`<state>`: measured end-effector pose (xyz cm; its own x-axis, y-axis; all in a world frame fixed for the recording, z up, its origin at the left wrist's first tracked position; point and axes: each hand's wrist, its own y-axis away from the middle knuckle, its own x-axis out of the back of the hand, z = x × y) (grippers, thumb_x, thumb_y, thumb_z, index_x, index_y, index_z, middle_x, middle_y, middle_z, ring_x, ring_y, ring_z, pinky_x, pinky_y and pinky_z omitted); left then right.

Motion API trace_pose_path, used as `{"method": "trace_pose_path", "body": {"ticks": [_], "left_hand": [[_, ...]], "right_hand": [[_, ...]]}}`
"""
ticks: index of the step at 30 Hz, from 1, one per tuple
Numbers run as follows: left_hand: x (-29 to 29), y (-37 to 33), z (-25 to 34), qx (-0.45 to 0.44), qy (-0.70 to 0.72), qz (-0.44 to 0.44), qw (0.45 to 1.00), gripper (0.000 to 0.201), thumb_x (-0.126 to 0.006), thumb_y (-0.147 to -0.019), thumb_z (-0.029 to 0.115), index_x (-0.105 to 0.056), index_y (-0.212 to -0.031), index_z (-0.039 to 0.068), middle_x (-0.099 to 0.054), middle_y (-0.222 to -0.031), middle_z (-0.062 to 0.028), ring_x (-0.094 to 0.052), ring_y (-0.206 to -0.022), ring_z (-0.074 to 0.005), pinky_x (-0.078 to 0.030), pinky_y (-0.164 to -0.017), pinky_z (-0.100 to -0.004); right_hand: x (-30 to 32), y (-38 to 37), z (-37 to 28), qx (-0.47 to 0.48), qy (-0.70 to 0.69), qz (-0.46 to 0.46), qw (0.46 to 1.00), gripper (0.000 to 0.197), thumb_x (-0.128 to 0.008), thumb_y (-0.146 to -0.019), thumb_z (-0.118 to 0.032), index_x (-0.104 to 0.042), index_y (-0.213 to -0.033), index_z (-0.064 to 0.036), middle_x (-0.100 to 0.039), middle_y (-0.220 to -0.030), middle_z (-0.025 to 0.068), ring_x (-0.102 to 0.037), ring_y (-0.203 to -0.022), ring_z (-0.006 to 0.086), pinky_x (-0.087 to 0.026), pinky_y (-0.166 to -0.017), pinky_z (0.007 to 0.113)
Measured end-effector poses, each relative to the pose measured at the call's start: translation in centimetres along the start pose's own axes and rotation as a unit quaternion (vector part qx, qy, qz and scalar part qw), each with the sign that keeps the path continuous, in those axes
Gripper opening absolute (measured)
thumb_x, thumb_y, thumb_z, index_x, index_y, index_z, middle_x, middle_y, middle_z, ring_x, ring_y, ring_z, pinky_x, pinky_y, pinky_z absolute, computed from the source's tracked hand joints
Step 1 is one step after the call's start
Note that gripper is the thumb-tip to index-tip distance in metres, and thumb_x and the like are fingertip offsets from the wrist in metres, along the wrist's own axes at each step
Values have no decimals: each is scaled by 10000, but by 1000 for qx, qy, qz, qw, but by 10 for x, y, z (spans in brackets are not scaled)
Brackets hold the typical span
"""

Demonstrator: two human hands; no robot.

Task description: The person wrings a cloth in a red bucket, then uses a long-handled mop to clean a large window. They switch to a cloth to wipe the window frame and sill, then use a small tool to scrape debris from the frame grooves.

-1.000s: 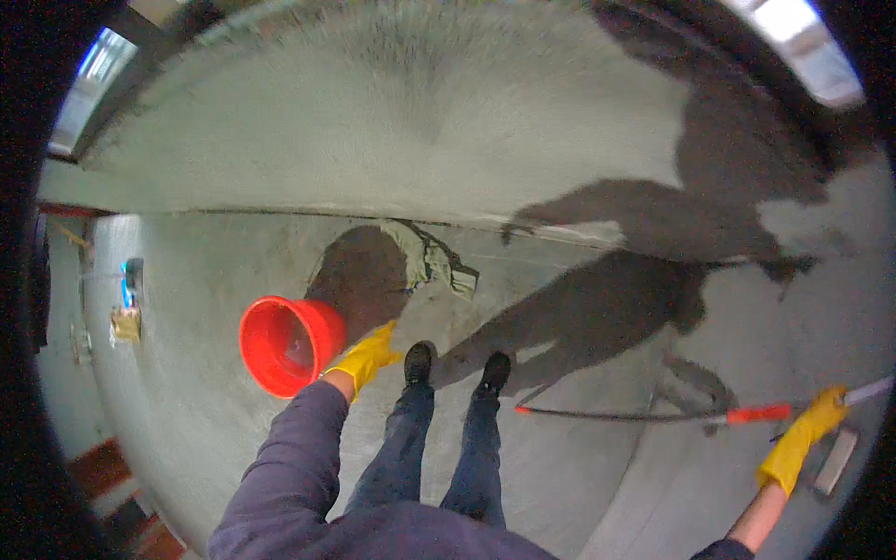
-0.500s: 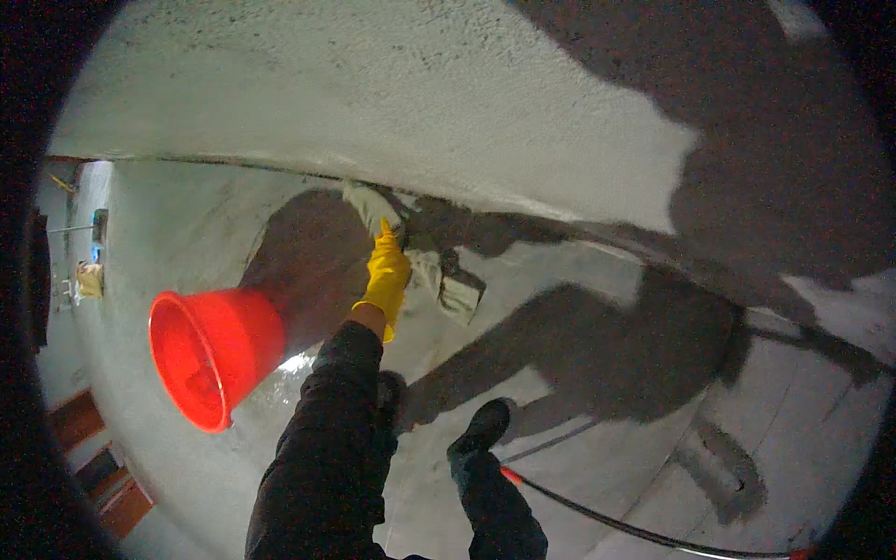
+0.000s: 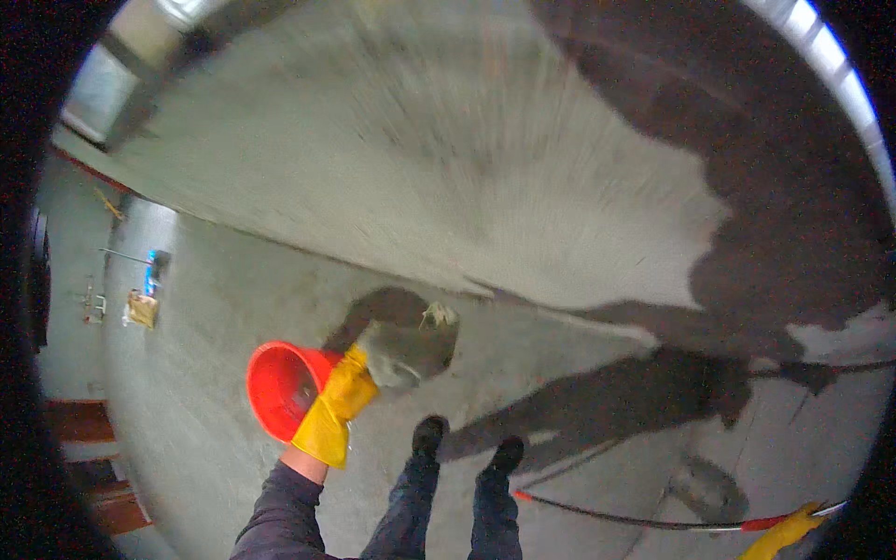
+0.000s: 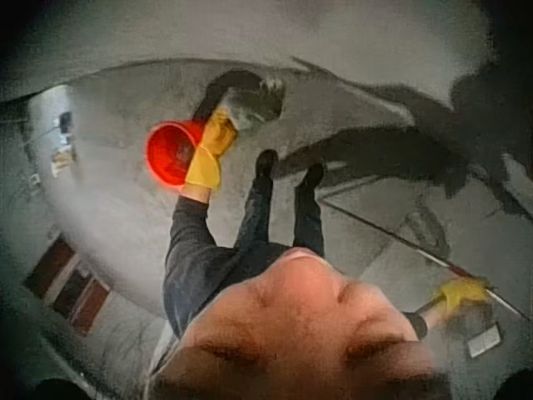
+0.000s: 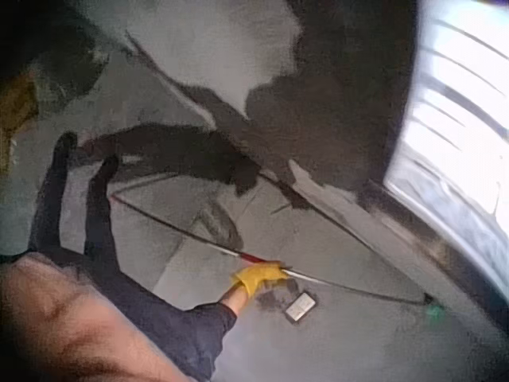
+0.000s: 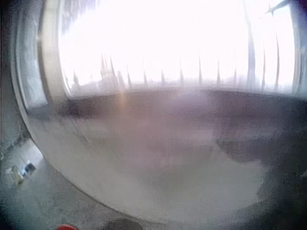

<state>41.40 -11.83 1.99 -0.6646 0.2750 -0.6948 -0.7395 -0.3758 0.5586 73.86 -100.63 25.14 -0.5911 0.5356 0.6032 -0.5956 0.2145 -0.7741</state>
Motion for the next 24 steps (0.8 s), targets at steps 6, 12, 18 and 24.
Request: {"method": "trace_pose_path", "body": {"ticks": [6,12,18,24], "left_hand": [[-166,105,100,-205,-91,-125,967,391,-588,-931,256,-537,-1261,53,-579,-1256,-111,-527,-1190,-288,-395,-1028,-466],[-342,170,235,-545,-178,-271,773,473,-503,-977,110,-357,-1426,71,-450,-1405,-100,-436,-1293,-254,-362,-1074,-414],[-392,75,281,-785,-592,49,175,700,-713,-835,313,-416,-1408,43,-418,-1425,-201,-377,-1328,-370,-239,-1110,-443],[-446,36,96,-685,-594,-77,416,372,-589,-882,218,-574,-1220,64,-591,-1182,-185,-540,-1126,-361,-415,-962,-427]], "right_hand": [[11,66,-66,-180,-241,-194,934,380,-519,-972,-307,-412,-1267,-92,-577,-1204,210,-589,-1093,334,-495,-917,367],[60,64,-102,-217,-233,-254,913,337,-520,-965,-287,-433,-1208,-70,-602,-1148,250,-619,-1006,400,-518,-796,457],[44,72,-113,-163,-283,-225,918,382,-515,-963,-285,-430,-1229,-23,-610,-1142,266,-622,-1011,415,-528,-796,448],[12,86,-88,-174,-240,-169,940,571,-522,-963,-306,-316,-1397,3,-599,-1197,226,-615,-1054,383,-526,-820,418]]}}
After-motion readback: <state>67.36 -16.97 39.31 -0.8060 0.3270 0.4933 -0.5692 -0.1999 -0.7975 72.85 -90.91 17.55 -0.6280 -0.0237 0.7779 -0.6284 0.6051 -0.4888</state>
